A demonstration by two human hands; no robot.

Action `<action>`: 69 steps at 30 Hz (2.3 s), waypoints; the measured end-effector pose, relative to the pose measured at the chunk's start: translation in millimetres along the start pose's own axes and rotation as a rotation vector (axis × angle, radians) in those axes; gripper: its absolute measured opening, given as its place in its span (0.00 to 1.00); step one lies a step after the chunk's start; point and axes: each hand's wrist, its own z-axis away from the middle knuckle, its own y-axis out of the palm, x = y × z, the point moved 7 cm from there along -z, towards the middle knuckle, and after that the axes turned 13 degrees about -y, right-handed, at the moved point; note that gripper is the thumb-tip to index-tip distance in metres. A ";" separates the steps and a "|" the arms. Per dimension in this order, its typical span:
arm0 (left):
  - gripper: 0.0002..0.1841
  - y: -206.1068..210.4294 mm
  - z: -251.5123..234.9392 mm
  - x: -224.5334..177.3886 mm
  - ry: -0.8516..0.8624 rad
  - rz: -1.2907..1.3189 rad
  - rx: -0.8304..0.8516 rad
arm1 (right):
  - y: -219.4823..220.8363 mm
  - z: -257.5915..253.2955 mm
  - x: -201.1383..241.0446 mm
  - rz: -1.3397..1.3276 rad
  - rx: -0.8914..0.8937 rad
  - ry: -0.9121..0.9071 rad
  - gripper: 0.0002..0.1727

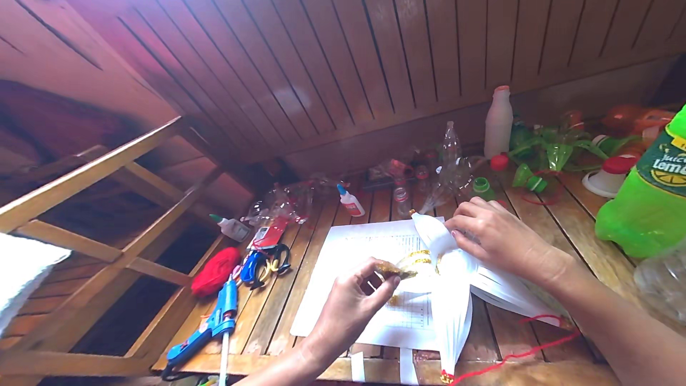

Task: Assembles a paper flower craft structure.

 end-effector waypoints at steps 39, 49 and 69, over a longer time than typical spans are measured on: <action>0.10 -0.3 -0.1 -2.0 0.022 -0.011 0.011 | -0.1 0.2 0.4 0.027 -0.023 -0.005 0.15; 0.08 0.3 -0.6 -2.9 0.041 -0.009 0.016 | 0.2 0.5 -0.2 0.022 -0.007 0.005 0.15; 0.08 -0.1 0.6 -4.8 0.038 -0.007 0.009 | 0.5 0.4 -0.3 0.024 -0.031 -0.011 0.15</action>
